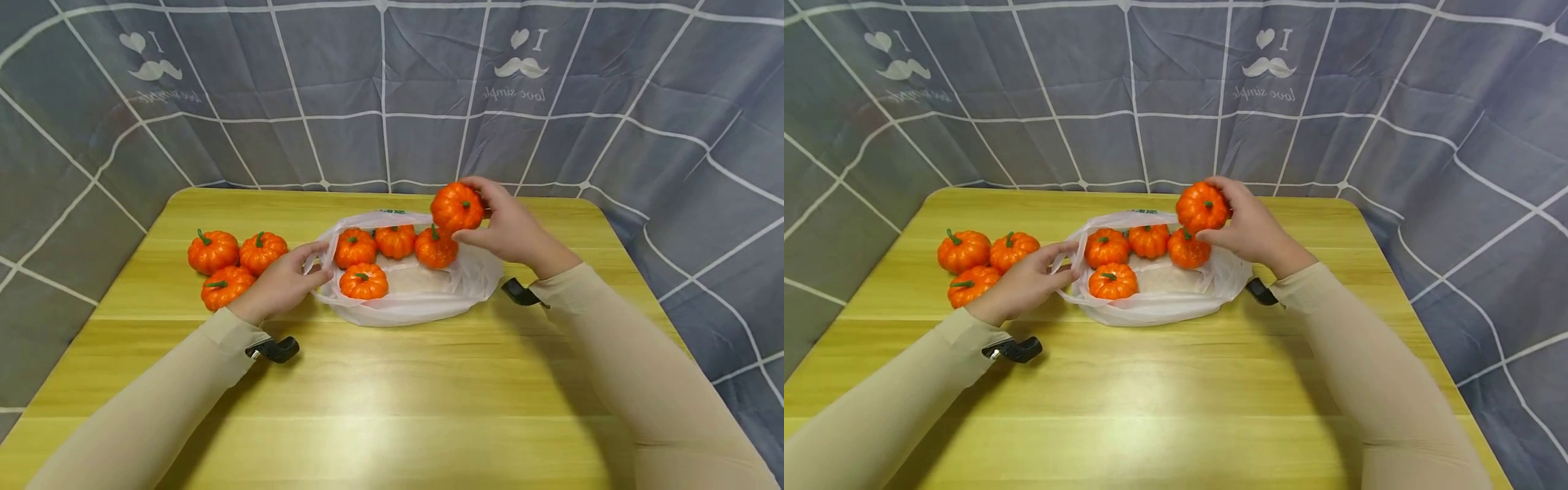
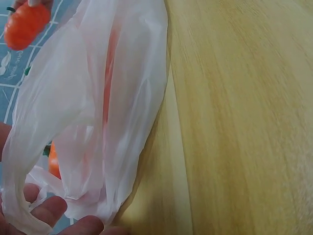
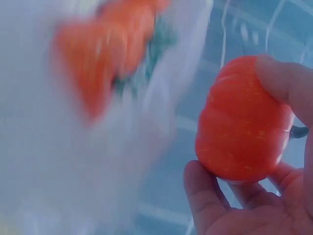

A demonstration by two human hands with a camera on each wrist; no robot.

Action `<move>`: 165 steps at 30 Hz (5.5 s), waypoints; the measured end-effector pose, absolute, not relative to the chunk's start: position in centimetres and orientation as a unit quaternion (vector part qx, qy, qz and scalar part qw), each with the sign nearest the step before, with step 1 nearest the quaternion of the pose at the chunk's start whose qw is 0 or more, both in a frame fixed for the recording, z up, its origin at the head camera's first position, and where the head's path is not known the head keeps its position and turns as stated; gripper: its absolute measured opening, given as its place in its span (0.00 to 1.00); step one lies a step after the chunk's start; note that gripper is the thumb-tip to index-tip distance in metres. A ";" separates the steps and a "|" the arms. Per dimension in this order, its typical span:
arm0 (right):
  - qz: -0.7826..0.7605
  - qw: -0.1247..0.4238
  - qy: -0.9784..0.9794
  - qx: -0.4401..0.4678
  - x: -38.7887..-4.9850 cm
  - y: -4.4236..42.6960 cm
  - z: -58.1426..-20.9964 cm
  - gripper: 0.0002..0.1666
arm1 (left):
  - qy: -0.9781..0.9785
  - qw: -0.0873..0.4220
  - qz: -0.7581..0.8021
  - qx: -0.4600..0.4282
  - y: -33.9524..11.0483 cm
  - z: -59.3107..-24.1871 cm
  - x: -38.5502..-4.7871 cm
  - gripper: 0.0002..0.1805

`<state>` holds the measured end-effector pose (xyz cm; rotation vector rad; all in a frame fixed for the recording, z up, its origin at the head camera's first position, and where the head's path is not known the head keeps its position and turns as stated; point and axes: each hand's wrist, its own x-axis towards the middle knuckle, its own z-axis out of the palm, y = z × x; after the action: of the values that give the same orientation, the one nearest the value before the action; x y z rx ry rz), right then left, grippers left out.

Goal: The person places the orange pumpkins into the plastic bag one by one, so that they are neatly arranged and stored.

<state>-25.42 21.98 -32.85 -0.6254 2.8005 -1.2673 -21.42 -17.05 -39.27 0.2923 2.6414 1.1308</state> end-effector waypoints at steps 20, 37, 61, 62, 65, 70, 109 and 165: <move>-0.241 0.089 0.926 -0.278 -22.8 15.5 -38.1 0.50 | 0.903 0.118 0.398 0.114 -16.6 -38.9 -21.1 0.39; -0.201 0.151 0.930 -0.268 -22.6 14.6 -39.2 0.50 | 0.890 0.130 0.420 0.116 -16.7 -39.0 -21.0 0.39; -0.254 -0.052 0.932 -0.255 -21.0 17.6 -35.8 0.29 | 0.912 0.085 0.378 0.133 -17.7 -37.2 -18.7 0.38; -0.248 -0.069 0.935 -0.243 -21.1 18.3 -35.7 0.28 | 0.913 0.083 0.377 0.133 -17.9 -36.9 -18.5 0.38; -0.215 -0.074 0.954 -0.195 -21.6 20.5 -35.8 0.30 | 0.917 0.077 0.369 0.130 -18.7 -36.4 -17.9 0.39; -0.146 0.013 0.978 -0.150 -21.9 23.5 -36.8 0.42 | 0.939 0.052 0.313 0.133 -20.8 -36.3 -17.3 0.40; -0.236 0.164 0.947 -0.141 -21.2 25.0 -37.8 0.66 | 0.955 0.101 0.273 0.061 -30.3 -39.7 -17.5 0.56; -0.238 0.147 0.948 -0.152 -21.3 24.0 -38.6 0.68 | 0.898 0.079 0.341 0.268 -2.4 -36.8 -22.8 0.49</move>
<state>-21.26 23.96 -38.57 -0.4364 2.7283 -0.6848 -22.77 -2.41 -36.84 0.8023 2.6872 1.0192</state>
